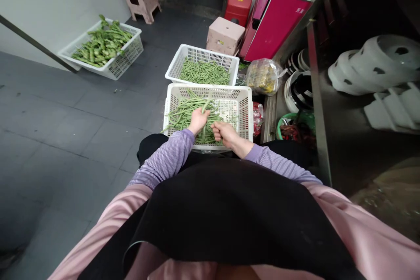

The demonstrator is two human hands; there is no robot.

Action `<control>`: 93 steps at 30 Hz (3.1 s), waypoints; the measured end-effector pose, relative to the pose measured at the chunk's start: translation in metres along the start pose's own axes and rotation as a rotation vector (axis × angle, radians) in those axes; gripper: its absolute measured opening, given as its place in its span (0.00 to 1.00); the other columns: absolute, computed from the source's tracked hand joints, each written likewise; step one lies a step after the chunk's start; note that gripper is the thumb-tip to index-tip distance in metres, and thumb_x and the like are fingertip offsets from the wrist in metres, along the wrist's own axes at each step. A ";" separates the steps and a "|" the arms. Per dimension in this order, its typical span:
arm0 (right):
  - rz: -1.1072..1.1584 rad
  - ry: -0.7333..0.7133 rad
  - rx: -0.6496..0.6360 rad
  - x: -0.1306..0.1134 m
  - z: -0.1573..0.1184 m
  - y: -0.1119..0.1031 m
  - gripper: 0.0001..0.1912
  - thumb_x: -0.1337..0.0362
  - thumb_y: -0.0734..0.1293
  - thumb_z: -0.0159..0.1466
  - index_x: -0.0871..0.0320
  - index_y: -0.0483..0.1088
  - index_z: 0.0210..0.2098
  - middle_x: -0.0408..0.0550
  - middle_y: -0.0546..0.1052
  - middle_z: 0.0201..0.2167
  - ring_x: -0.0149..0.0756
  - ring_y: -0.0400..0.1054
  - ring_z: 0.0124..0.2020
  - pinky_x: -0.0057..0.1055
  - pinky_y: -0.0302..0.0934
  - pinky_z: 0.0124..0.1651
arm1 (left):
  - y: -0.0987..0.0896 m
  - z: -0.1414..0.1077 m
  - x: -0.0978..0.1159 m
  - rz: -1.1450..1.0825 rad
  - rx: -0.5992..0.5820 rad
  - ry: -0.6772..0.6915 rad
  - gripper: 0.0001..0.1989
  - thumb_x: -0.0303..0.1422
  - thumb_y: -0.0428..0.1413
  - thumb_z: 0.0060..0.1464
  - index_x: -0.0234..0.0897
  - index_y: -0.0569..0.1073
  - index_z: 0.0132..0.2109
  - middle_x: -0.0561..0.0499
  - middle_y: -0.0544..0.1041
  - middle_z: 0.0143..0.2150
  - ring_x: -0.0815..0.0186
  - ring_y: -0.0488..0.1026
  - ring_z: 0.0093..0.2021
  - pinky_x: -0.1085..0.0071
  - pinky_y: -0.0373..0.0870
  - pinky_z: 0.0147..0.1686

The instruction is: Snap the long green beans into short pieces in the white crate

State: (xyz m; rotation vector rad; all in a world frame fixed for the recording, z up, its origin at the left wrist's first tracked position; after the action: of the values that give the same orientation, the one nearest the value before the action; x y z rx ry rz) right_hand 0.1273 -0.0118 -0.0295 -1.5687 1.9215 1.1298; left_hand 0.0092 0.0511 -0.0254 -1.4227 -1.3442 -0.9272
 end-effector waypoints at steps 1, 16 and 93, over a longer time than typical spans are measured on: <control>0.000 -0.028 0.022 -0.002 0.001 -0.005 0.17 0.55 0.68 0.64 0.55 0.57 0.30 0.33 0.54 0.16 0.22 0.43 0.15 0.21 0.39 0.17 | -0.002 0.005 -0.002 -0.103 -0.008 -0.071 0.10 0.28 0.58 0.55 0.37 0.66 0.27 0.59 0.60 0.17 0.73 0.54 0.17 0.75 0.49 0.19; -0.147 0.049 -0.264 0.023 -0.008 -0.010 0.09 0.62 0.71 0.58 0.61 0.68 0.29 0.30 0.50 0.14 0.20 0.38 0.14 0.20 0.35 0.16 | -0.030 0.025 0.004 -0.483 0.159 -0.152 0.16 0.44 0.59 0.57 0.35 0.68 0.38 0.63 0.60 0.16 0.79 0.49 0.11 0.75 0.43 0.13; -0.036 -0.003 0.043 -0.049 0.004 -0.084 0.13 0.63 0.64 0.68 0.57 0.61 0.28 0.33 0.53 0.12 0.22 0.42 0.13 0.22 0.40 0.16 | 0.027 -0.024 0.027 0.043 -0.539 0.179 0.12 0.37 0.63 0.50 0.39 0.67 0.29 0.58 0.64 0.18 0.72 0.60 0.19 0.74 0.54 0.22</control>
State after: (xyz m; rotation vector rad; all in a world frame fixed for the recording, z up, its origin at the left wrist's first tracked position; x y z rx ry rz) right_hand 0.2199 0.0181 -0.0235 -1.5719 1.8955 1.0679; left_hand 0.0405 0.0370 0.0036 -1.7075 -0.9627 -1.4227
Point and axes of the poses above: each hand's wrist, its own z-axis towards the middle knuckle, its own y-axis out of the palm, x = y × z, the point moved 7 cm from there along z, towards the middle knuckle
